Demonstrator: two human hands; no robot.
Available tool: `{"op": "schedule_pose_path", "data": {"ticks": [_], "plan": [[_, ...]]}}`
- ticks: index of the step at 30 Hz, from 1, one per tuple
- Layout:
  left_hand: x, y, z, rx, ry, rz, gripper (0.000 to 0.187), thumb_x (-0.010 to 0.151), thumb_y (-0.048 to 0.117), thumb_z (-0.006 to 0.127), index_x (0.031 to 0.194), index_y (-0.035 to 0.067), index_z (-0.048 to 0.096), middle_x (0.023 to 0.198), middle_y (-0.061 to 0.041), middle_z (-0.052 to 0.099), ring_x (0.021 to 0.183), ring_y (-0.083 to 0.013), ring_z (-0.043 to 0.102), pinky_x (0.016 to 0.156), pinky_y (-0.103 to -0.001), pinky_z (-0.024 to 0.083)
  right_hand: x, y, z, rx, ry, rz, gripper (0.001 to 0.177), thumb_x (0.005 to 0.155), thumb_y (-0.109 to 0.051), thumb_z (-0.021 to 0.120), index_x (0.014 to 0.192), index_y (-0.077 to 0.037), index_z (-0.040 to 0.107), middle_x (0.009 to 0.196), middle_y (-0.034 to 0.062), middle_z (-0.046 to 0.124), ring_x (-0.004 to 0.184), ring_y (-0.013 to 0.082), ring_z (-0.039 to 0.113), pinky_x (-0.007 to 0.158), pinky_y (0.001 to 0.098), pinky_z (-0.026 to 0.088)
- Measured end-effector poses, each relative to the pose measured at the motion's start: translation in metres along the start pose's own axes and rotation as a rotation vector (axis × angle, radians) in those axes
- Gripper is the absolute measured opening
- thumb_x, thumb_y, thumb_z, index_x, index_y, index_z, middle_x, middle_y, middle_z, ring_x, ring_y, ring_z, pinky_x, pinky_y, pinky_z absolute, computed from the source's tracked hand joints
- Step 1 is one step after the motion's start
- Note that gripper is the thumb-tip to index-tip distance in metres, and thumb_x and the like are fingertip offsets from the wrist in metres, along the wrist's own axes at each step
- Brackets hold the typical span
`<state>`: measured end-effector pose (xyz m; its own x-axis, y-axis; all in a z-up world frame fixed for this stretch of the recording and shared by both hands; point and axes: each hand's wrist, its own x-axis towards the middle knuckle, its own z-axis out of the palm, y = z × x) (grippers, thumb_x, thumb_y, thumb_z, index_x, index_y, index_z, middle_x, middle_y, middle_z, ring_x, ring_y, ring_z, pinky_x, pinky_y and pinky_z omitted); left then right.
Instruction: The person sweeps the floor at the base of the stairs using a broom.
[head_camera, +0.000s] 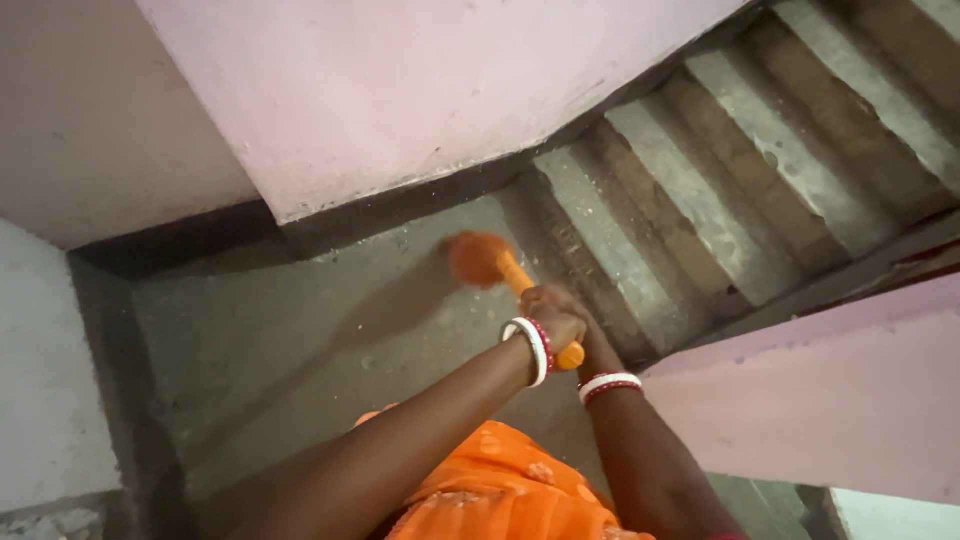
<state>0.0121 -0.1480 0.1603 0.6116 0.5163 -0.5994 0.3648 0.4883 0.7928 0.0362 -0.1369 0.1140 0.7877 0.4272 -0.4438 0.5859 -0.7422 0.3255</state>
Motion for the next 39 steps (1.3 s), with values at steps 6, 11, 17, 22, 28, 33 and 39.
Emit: {"op": "schedule_pose_path", "data": {"ticks": [6, 11, 17, 22, 28, 33, 39], "plan": [[0.052, -0.043, 0.024, 0.0, 0.0, -0.038, 0.067, 0.068, 0.004, 0.067, 0.13, -0.006, 0.044, 0.116, -0.024, 0.065, 0.103, -0.0352, 0.069, 0.082, -0.041, 0.058, 0.054, 0.023, 0.038, -0.025, -0.013, -0.078, 0.034, 0.101, -0.021, 0.053, 0.132, -0.017, 0.066, 0.122, -0.0023, 0.071, 0.108, 0.0203, 0.072, 0.066, 0.0487, 0.057], [0.067, -0.072, 0.024, 0.015, -0.006, -0.055, 0.082, 0.068, 0.003, 0.068, 0.14, -0.01, 0.032, 0.121, -0.027, 0.063, 0.106, -0.0344, 0.068, 0.084, -0.039, 0.057, 0.112, 0.038, 0.071, 0.071, -0.07, -0.189, 0.035, 0.096, -0.023, 0.057, 0.128, -0.015, 0.067, 0.122, 0.0035, 0.07, 0.11, 0.0261, 0.07, 0.067, 0.0509, 0.058], [0.119, -0.112, 0.018, 0.192, -0.023, 0.167, 0.052, 0.064, -0.001, 0.066, 0.115, -0.006, 0.06, 0.114, -0.02, 0.07, 0.106, -0.0313, 0.067, 0.085, -0.037, 0.054, 0.151, 0.019, 0.118, 0.095, -0.055, -0.202, 0.037, 0.09, -0.025, 0.061, 0.124, -0.012, 0.068, 0.122, 0.0105, 0.068, 0.112, 0.033, 0.067, 0.068, 0.0537, 0.059], [0.13, -0.128, 0.002, 0.34, 0.035, 0.386, 0.041, 0.06, -0.004, 0.069, 0.101, -0.002, 0.072, 0.116, -0.017, 0.071, 0.111, -0.032, 0.063, 0.089, -0.038, 0.05, 0.138, -0.022, 0.149, 0.026, 0.086, -0.151, 0.04, 0.085, -0.027, 0.065, 0.121, -0.01, 0.069, 0.123, 0.0164, 0.067, 0.113, 0.0388, 0.065, 0.069, 0.0559, 0.06], [0.056, -0.097, -0.023, -0.233, 0.064, -0.103, 0.056, 0.064, -0.001, 0.067, 0.118, -0.005, 0.053, 0.12, -0.02, 0.065, 0.113, -0.0329, 0.063, 0.091, -0.039, 0.053, 0.153, -0.016, 0.132, 0.228, -0.023, -0.501, 0.034, 0.089, -0.03, 0.065, 0.112, -0.007, 0.073, 0.114, 0.0193, 0.07, 0.106, 0.0343, 0.067, 0.075, 0.0482, 0.057], [0.031, -0.074, -0.022, -0.2, 0.147, -0.05, 0.071, 0.068, 0.002, 0.066, 0.132, -0.007, 0.038, 0.123, -0.022, 0.061, 0.115, -0.0337, 0.064, 0.092, -0.04, 0.055, 0.148, -0.007, 0.11, 0.562, -0.382, -0.534, 0.03, 0.086, -0.026, 0.068, 0.105, -0.004, 0.072, 0.105, 0.0182, 0.07, 0.095, 0.0316, 0.068, 0.07, 0.0461, 0.056], [0.021, -0.069, 0.0, -0.151, 0.147, -0.017, 0.09, 0.072, 0.006, 0.065, 0.148, -0.009, 0.02, 0.127, -0.025, 0.055, 0.117, -0.0346, 0.064, 0.094, -0.042, 0.057, 0.123, 0.024, 0.065, 0.934, -0.471, -0.489, 0.026, 0.082, -0.021, 0.071, 0.096, 0.0, 0.072, 0.093, 0.0169, 0.071, 0.082, 0.0284, 0.069, 0.065, 0.0436, 0.055]]}}
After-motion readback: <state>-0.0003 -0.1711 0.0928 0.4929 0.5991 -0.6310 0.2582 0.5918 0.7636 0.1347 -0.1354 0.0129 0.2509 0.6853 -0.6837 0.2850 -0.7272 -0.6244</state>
